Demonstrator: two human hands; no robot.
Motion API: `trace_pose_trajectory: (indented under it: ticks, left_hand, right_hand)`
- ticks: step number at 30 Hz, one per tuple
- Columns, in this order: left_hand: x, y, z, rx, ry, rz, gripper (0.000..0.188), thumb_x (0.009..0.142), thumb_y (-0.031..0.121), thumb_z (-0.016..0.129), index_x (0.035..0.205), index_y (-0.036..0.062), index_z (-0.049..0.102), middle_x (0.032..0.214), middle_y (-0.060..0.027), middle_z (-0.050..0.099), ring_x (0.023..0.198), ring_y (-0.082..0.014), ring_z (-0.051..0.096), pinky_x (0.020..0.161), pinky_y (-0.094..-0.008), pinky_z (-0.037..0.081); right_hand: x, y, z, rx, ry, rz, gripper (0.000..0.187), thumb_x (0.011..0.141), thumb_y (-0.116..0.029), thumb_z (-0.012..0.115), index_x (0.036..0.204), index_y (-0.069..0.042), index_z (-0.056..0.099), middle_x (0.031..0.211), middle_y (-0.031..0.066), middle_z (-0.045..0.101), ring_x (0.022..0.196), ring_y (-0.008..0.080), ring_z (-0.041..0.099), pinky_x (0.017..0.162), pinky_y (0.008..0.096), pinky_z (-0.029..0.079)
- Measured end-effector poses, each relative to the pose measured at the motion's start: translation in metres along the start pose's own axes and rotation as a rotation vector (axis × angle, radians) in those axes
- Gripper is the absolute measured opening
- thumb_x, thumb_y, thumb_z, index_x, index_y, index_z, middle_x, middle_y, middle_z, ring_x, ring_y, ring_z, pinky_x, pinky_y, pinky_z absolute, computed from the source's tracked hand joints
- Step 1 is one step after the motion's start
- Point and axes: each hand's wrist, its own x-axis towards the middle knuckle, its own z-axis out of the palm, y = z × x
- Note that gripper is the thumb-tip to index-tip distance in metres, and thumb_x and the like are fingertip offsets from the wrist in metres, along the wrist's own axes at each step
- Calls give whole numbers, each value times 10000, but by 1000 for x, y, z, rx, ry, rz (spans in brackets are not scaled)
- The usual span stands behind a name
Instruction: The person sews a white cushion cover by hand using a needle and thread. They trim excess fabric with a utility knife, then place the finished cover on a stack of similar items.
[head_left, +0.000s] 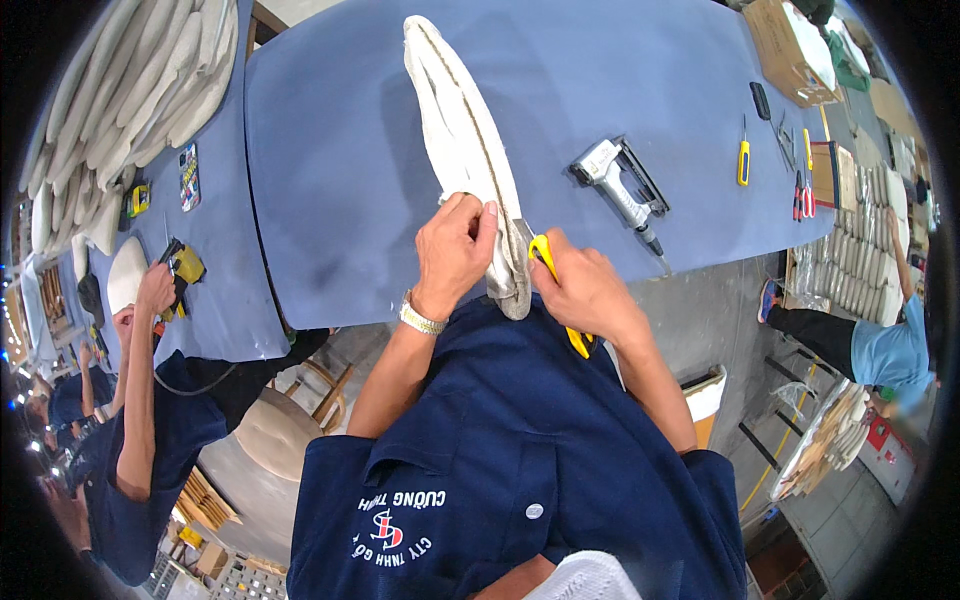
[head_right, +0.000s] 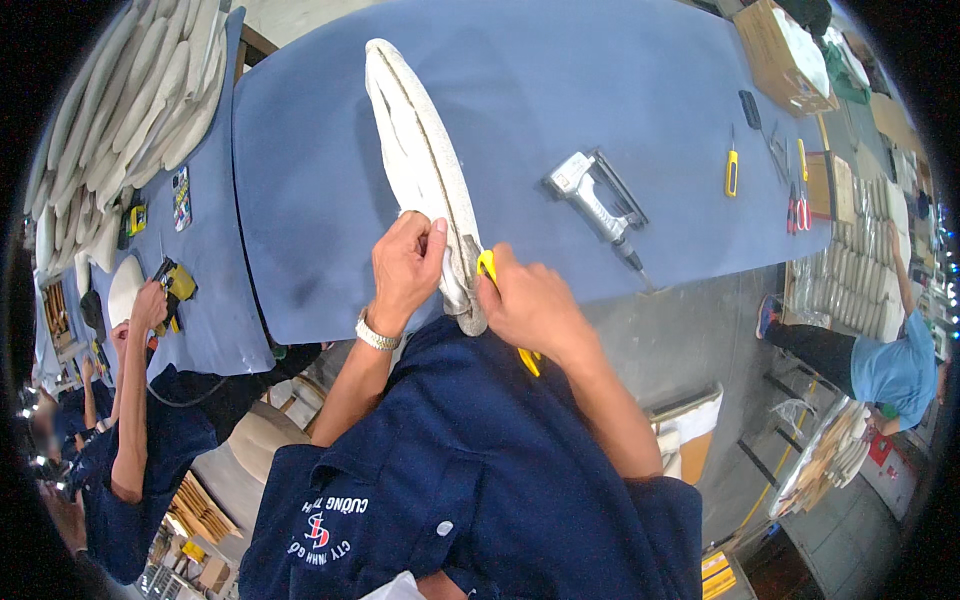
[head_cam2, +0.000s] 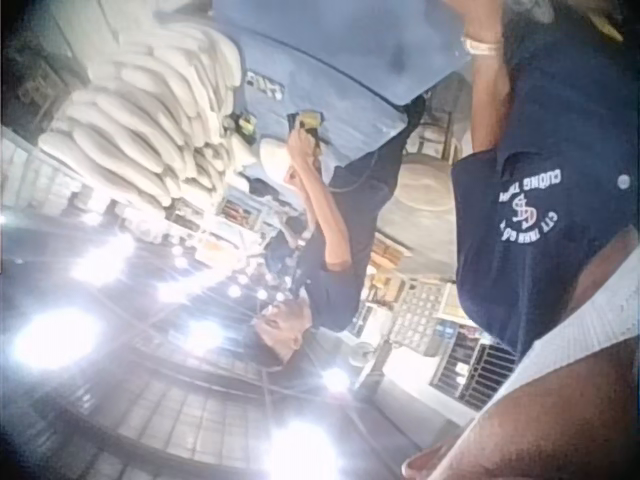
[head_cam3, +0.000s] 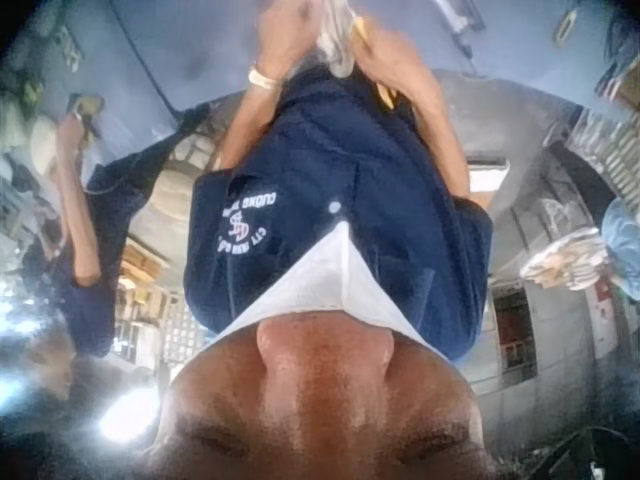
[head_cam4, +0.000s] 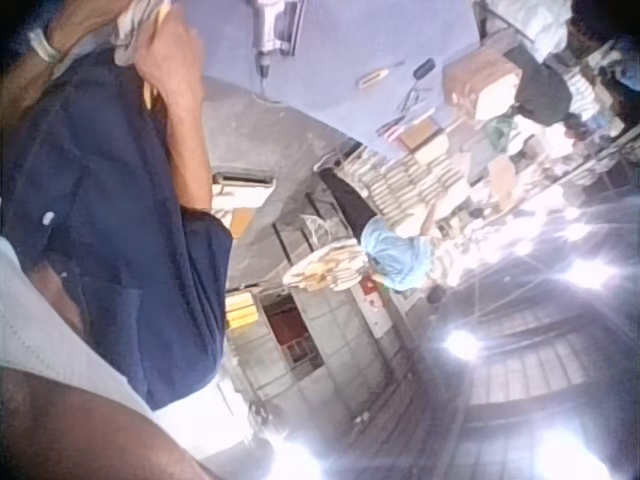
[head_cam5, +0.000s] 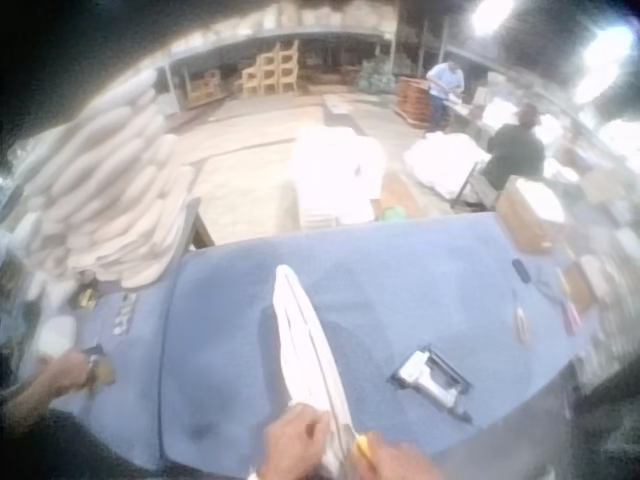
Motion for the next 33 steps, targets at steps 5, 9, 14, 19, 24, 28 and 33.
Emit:
trace_pose_trajectory:
  ticks: [5, 9, 14, 19, 24, 28, 33]
  left_hand:
    - [-12, -34, 23, -474, -25, -253, 413, 1022, 228, 627, 729, 11, 434, 660, -34, 382, 640, -106, 335, 558, -315, 337]
    - [-13, -38, 28, -509, -28, -269, 427, 1035, 254, 615, 726, 23, 432, 658, -9, 392, 643, -93, 342, 552, -311, 338]
    - [-17, -38, 36, -580, 13, -293, 397, 1049, 255, 596, 740, 42, 466, 677, 32, 414, 644, -63, 342, 548, -280, 324]
    - [-24, -40, 44, -607, 87, -263, 361, 1068, 240, 566, 753, 71, 515, 706, 93, 441, 656, -20, 336, 550, -238, 296]
    - [-25, -28, 46, -685, 119, -389, 419, 1053, 240, 582, 703, 58, 439, 660, 53, 402, 645, -47, 336, 545, -273, 298]
    - [-25, -27, 46, -823, 80, -475, 399, 1054, 233, 578, 699, 76, 487, 662, 80, 425, 632, -28, 349, 539, -260, 301]
    - [-26, -28, 44, -882, 62, -537, 395, 1054, 247, 581, 700, 87, 514, 642, 85, 435, 608, -23, 363, 530, -258, 307]
  right_hand:
    - [9, -7, -4, 0, -18, 10, 282, 993, -268, 562, 1025, 4, 497, 712, 274, 633, 725, 519, 618, 675, 612, 433]
    - [16, -8, 3, -56, -11, 11, 277, 993, -255, 538, 1044, 13, 491, 721, 278, 640, 729, 520, 622, 683, 618, 439]
    - [14, -23, -9, -148, -90, 61, 326, 985, -259, 499, 1062, 57, 529, 837, 317, 685, 818, 503, 675, 769, 607, 509]
    - [11, -18, -6, -143, -175, 43, 319, 988, -248, 517, 1061, 63, 511, 844, 326, 681, 836, 517, 670, 771, 606, 510]
    - [7, -3, 3, -94, -206, -10, 321, 1002, -248, 513, 1054, 68, 479, 810, 330, 659, 813, 540, 645, 756, 609, 491]
    - [-1, -3, 4, -94, -246, 1, 318, 1024, -249, 496, 1034, 64, 442, 775, 346, 624, 795, 561, 612, 731, 628, 452]
    - [-10, 4, 7, -55, -270, -15, 309, 1027, -243, 503, 1014, 58, 436, 759, 338, 615, 783, 556, 605, 715, 621, 444]
